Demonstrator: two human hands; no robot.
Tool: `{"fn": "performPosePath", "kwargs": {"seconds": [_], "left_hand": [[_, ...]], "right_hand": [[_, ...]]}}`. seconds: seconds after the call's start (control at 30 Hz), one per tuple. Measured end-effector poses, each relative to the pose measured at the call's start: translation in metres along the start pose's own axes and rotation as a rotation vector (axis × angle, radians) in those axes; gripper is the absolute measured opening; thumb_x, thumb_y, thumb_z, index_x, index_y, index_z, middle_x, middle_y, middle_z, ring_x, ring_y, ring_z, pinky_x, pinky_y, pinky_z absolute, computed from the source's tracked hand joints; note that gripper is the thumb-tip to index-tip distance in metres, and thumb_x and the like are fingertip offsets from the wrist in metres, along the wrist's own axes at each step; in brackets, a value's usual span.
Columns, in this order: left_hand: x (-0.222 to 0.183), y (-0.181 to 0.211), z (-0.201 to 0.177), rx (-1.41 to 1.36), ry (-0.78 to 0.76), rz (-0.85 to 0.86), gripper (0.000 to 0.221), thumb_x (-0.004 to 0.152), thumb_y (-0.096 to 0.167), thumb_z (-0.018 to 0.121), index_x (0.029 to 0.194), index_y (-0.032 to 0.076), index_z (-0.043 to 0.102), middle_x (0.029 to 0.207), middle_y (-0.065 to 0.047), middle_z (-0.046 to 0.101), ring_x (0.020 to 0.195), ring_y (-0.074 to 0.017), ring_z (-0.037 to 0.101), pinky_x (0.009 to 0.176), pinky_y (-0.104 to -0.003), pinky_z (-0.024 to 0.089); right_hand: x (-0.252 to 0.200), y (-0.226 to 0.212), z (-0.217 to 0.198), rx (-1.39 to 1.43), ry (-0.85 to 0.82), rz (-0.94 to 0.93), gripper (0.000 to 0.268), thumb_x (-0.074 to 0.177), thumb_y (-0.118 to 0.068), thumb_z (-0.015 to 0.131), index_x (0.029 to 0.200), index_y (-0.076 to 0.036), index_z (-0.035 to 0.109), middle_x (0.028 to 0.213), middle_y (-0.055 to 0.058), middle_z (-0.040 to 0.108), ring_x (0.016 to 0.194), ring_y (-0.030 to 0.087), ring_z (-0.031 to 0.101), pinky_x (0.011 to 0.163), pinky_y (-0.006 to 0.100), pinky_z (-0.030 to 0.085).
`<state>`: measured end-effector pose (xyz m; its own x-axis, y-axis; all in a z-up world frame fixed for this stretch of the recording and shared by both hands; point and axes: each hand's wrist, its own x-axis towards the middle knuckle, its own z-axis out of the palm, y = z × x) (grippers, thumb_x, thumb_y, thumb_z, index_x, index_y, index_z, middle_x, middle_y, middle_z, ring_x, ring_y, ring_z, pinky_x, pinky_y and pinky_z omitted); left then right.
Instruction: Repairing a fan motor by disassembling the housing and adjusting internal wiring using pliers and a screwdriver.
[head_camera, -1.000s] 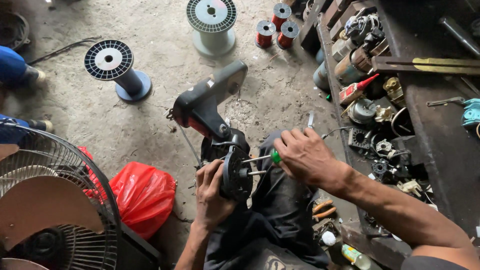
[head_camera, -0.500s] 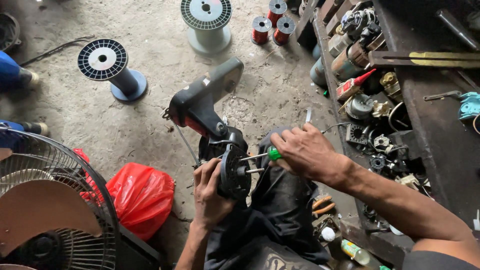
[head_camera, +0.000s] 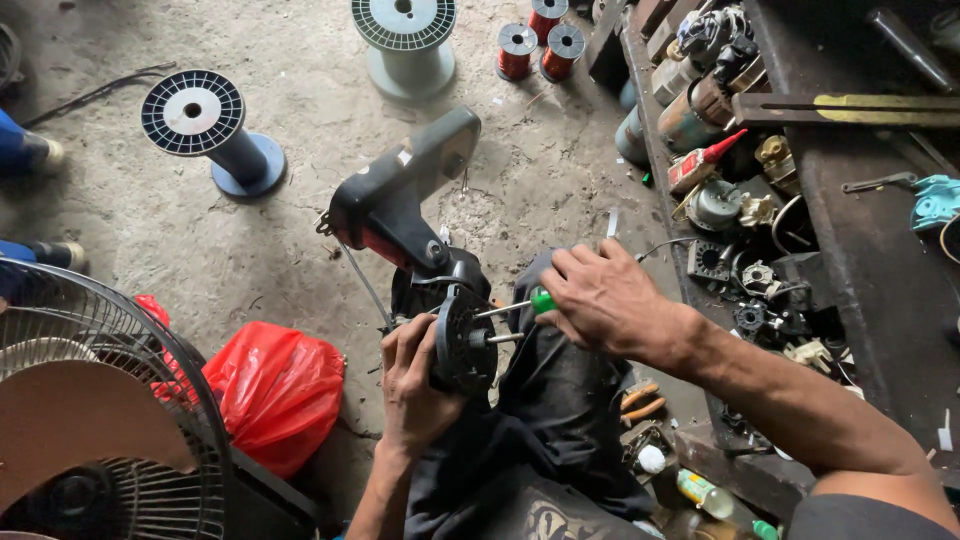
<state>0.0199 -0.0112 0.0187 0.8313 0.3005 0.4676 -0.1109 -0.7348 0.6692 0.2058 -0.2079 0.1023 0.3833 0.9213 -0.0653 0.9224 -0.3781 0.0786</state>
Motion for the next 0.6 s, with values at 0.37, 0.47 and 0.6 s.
{"fn": "performPosePath", "kwargs": {"seconds": [0.37, 0.47, 0.6], "left_hand": [[-0.004, -0.005, -0.002, -0.012, -0.001, 0.007, 0.077, 0.060, 0.015, 0.087, 0.133, 0.004, 0.061, 0.136, -0.009, 0.058, 0.121, -0.0334, 0.053, 0.109, -0.044, 0.045], [-0.005, -0.007, 0.000, 0.038, -0.002, 0.046, 0.079, 0.064, 0.014, 0.084, 0.138, 0.004, 0.057, 0.138, -0.012, 0.056, 0.121, -0.0330, 0.052, 0.108, -0.043, 0.045], [-0.008, -0.011, 0.013, 0.247, 0.041, 0.082, 0.088, 0.049, 0.021, 0.081, 0.133, 0.006, 0.063, 0.134, -0.010, 0.060, 0.119, -0.0314, 0.052, 0.107, -0.047, 0.041]], "right_hand": [[-0.002, -0.002, 0.003, -0.051, -0.031, 0.019, 0.048, 0.095, -0.059, 0.061, 0.102, -0.012, 0.057, 0.084, 0.005, 0.059, 0.069, 0.023, 0.059, 0.073, 0.041, 0.043], [0.004, -0.005, -0.001, -0.208, 0.184, -0.023, 0.018, 0.098, -0.031, 0.059, 0.095, -0.013, 0.060, 0.085, 0.005, 0.055, 0.071, 0.020, 0.054, 0.074, 0.040, 0.044], [-0.018, 0.008, 0.021, -0.329, 0.209, 0.025, 0.021, 0.075, -0.032, 0.068, 0.092, -0.023, 0.060, 0.079, -0.002, 0.057, 0.069, 0.020, 0.064, 0.066, 0.039, 0.046]]}}
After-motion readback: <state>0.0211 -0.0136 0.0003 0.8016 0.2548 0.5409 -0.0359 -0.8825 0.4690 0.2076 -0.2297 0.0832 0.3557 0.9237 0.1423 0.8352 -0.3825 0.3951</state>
